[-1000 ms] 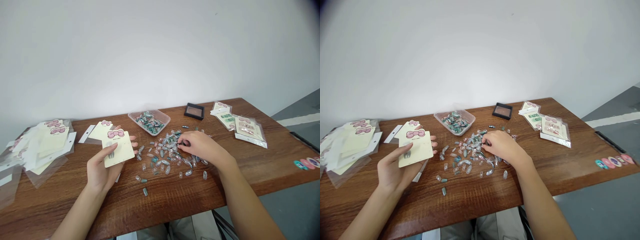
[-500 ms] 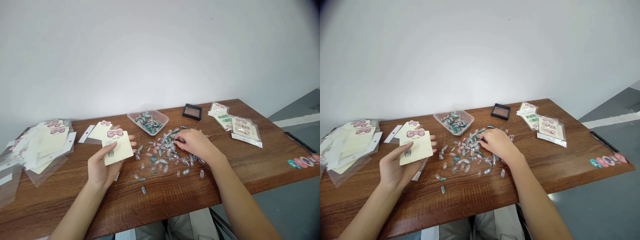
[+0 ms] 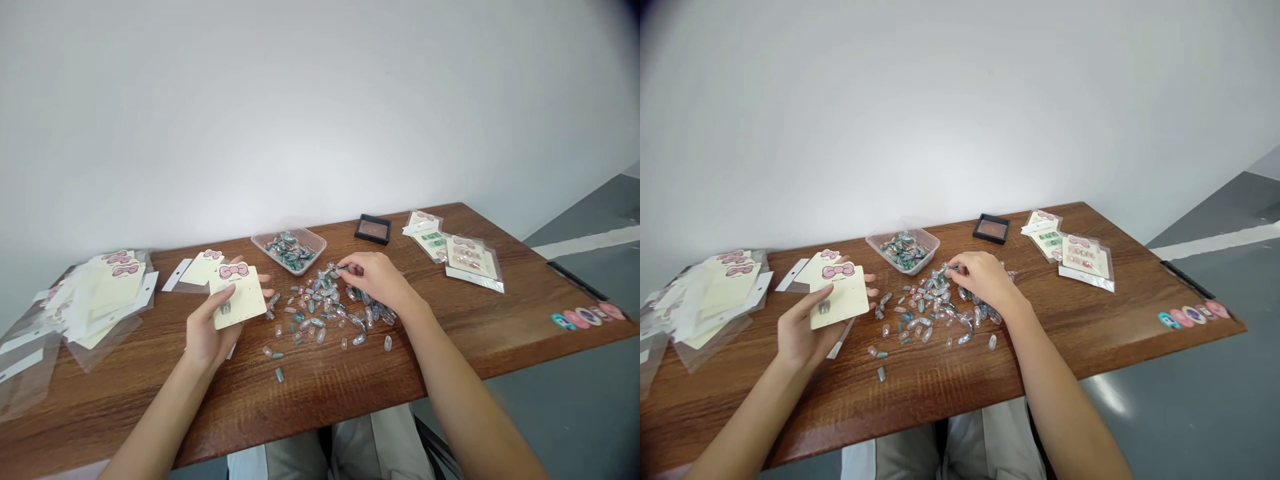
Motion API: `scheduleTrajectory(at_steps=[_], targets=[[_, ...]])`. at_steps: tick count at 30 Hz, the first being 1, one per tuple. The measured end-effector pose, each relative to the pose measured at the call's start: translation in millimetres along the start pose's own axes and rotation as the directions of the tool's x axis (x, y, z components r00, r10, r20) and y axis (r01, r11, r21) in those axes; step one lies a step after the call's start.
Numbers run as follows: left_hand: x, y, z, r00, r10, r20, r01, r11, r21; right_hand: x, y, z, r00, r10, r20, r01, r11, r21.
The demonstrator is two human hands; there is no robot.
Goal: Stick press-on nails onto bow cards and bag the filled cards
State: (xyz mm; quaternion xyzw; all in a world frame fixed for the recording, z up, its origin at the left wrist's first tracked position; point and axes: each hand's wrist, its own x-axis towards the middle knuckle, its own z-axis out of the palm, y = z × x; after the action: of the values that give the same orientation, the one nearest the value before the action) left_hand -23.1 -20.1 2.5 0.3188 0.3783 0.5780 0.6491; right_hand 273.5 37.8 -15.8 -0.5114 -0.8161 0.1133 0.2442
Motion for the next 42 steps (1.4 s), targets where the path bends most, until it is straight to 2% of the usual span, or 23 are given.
scheduleTrajectory(at_steps=[7, 9, 12, 15, 18, 20, 24, 30, 36, 42], targets=[[9, -2, 25.4, 0.995, 0.051, 0.091, -0.059, 0.994, 0.088, -2, -11, 7, 0.981, -0.088, -0.174, 0.114, 0.983, 0.147], [12, -6, 35.5, 0.991, 0.025, 0.13, -0.038, 0.994, 0.103, -2, -15, 11, 0.971, -0.122, -0.205, 0.157, 0.974, 0.162], [12, -16, 47.9, 0.993, -0.031, 0.117, 0.021, 0.996, 0.086, -4, -23, 15, 0.949, -0.174, -0.262, 0.224, 0.959, 0.175], [6, -28, 51.8, 0.99, -0.087, 0.109, 0.088, 0.996, 0.002, -8, -35, 16, 0.917, -0.226, -0.329, 0.299, 0.935, 0.191], [1, -38, 48.0, 0.984, -0.141, 0.104, 0.146, 0.988, -0.042, -13, -49, 19, 0.849, -0.325, -0.417, 0.426, 0.887, 0.177], [0, -42, 44.4, 0.981, -0.168, 0.094, 0.174, 0.983, -0.056, -15, -57, 22, 0.815, -0.393, -0.427, 0.489, 0.861, 0.142], [-1, -49, 41.4, 0.969, -0.222, 0.106, 0.233, 0.966, -0.112, -19, -68, 28, 0.788, -0.466, -0.402, 0.529, 0.847, 0.055], [-6, -52, 44.0, 0.958, -0.254, 0.132, 0.268, 0.957, -0.11, -21, -71, 32, 0.815, -0.461, -0.351, 0.495, 0.869, 0.008], [-8, -55, 40.4, 0.951, -0.283, 0.124, 0.293, 0.954, -0.069, -22, -72, 32, 0.797, -0.481, -0.366, 0.51, 0.86, -0.021], [-9, -57, 39.1, 0.96, -0.251, 0.122, 0.256, 0.966, -0.034, -22, -72, 34, 0.805, -0.474, -0.355, 0.497, 0.867, -0.032]])
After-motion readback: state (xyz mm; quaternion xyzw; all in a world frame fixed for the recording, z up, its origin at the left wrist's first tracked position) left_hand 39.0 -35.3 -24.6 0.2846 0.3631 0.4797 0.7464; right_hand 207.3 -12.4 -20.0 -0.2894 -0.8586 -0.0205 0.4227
